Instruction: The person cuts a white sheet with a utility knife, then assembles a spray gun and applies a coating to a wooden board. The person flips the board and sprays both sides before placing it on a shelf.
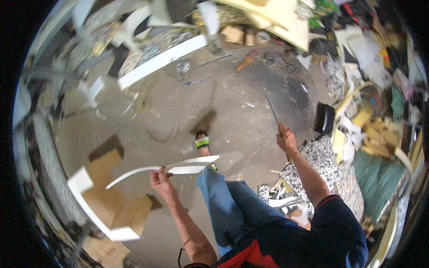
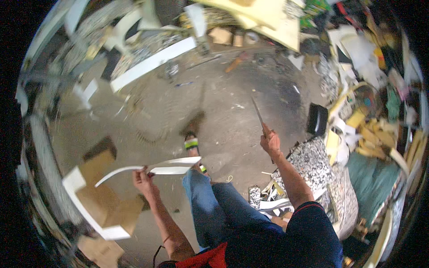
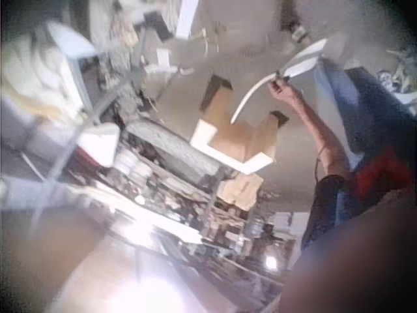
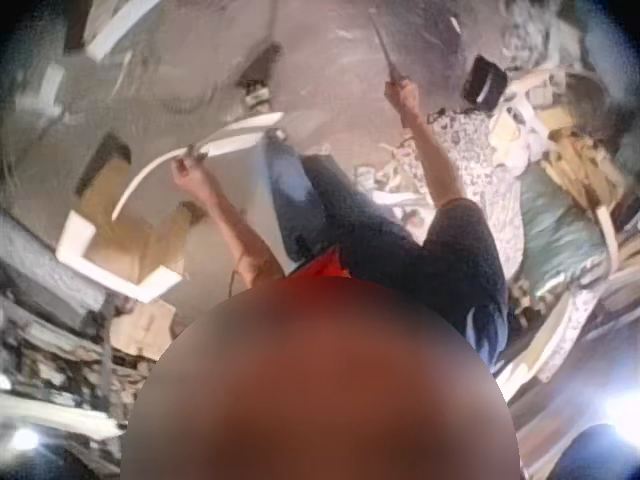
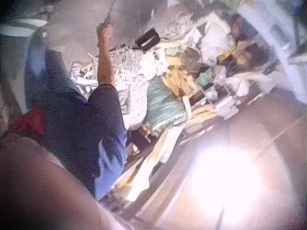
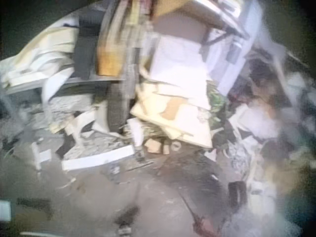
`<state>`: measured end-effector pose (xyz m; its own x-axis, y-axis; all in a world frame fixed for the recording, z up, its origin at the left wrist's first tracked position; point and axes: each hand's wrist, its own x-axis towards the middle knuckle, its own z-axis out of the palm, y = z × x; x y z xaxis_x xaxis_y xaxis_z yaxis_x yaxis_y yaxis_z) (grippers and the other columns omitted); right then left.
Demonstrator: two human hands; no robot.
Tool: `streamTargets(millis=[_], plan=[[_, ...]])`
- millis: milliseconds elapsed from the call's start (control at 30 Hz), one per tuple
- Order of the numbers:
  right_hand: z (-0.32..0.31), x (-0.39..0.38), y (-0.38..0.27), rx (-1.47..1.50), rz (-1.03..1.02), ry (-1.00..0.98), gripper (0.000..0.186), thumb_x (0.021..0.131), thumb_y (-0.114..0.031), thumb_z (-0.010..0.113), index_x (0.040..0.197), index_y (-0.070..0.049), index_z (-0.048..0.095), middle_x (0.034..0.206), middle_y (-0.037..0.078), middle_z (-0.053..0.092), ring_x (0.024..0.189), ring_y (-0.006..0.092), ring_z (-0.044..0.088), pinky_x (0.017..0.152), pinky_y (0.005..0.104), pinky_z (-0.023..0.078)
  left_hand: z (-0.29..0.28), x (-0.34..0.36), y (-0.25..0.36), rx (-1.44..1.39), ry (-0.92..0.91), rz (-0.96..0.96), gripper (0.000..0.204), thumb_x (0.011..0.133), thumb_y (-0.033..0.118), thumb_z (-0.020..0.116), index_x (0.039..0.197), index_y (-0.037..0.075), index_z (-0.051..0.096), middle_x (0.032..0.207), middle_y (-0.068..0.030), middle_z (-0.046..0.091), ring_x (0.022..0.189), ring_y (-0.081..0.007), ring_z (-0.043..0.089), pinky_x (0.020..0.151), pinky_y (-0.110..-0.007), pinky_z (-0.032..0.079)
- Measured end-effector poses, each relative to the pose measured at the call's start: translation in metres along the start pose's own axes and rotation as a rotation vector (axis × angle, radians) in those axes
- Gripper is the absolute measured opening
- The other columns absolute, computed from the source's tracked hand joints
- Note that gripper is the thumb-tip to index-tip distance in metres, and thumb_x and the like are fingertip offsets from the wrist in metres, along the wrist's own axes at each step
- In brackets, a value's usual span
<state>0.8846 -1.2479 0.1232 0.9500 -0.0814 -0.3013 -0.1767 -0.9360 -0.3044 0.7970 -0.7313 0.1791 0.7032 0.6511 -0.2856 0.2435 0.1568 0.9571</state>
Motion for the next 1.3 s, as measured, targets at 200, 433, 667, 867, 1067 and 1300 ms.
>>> streamTargets(millis=[200, 433, 667, 867, 1067, 1300], plan=[[-0.013, 0.100, 0.080, 0.066, 0.200, 0.214, 0.061, 0.077, -0.001, 0.059, 0.137, -0.011, 0.051, 0.097, 0.022, 0.067, 0.091, 0.0383, 0.063, 0.081, 0.0490, 0.051, 0.160, 0.096, -0.023, 0.273, -0.034, -0.123, 0.018, 0.094, 0.021, 0.058, 0.099, 0.004, 0.058, 0.091, -0.0058, 0.059, 0.079, -0.0140, 0.056, 0.061, -0.031, 0.049], [0.000, 0.296, 0.187, 0.131, 0.435, 0.182, 0.059, 0.083, -0.006, 0.056, 0.141, -0.013, 0.045, 0.104, 0.021, 0.065, 0.095, 0.0405, 0.059, 0.083, 0.0497, 0.050, 0.306, 0.114, -0.102, 1.022, -0.144, -0.253, 0.010, 0.087, 0.013, 0.056, 0.090, 0.003, 0.058, 0.071, -0.0052, 0.053, 0.055, -0.0160, 0.048, 0.053, -0.033, 0.046], [-0.031, 0.376, 0.276, 0.374, 0.626, 0.376, 0.056, 0.085, -0.008, 0.058, 0.141, -0.012, 0.048, 0.106, 0.024, 0.062, 0.093, 0.0413, 0.061, 0.082, 0.0479, 0.050, 0.572, 0.109, -0.129, 1.412, -0.785, 0.147, 0.022, 0.095, 0.023, 0.056, 0.106, 0.007, 0.066, 0.095, -0.0186, 0.070, 0.085, -0.0392, 0.067, 0.072, -0.045, 0.053], [-0.039, 0.411, 0.389, 0.500, 0.529, 0.499, 0.064, 0.082, -0.001, 0.059, 0.144, -0.013, 0.046, 0.091, 0.023, 0.061, 0.083, 0.0412, 0.062, 0.075, 0.0484, 0.051, 0.905, 0.067, -0.184, 0.904, -1.033, -0.399, 0.048, 0.092, 0.051, 0.062, 0.105, 0.005, 0.066, 0.066, -0.0029, 0.052, 0.056, -0.0143, 0.047, 0.053, -0.031, 0.040], [-0.073, 0.436, 0.477, 0.559, 0.523, 0.337, 0.064, 0.083, 0.001, 0.059, 0.144, -0.015, 0.048, 0.087, 0.016, 0.053, 0.074, 0.0291, 0.056, 0.068, 0.0404, 0.049, 1.073, 0.070, -0.218, -0.049, -0.745, -0.651, 0.054, 0.091, 0.056, 0.060, 0.114, 0.007, 0.061, 0.068, -0.0009, 0.054, 0.067, -0.0147, 0.053, 0.067, -0.033, 0.047], [-0.105, 0.498, 0.503, 0.523, 0.400, 0.125, 0.074, 0.081, -0.002, 0.063, 0.149, -0.020, 0.039, 0.095, 0.017, 0.050, 0.074, 0.0317, 0.059, 0.064, 0.0426, 0.051, 1.061, 0.063, -0.103, -0.068, -0.469, -0.344, 0.068, 0.093, 0.055, 0.055, 0.139, 0.004, 0.047, 0.130, -0.0167, 0.058, 0.116, -0.0289, 0.057, 0.101, -0.046, 0.046]])
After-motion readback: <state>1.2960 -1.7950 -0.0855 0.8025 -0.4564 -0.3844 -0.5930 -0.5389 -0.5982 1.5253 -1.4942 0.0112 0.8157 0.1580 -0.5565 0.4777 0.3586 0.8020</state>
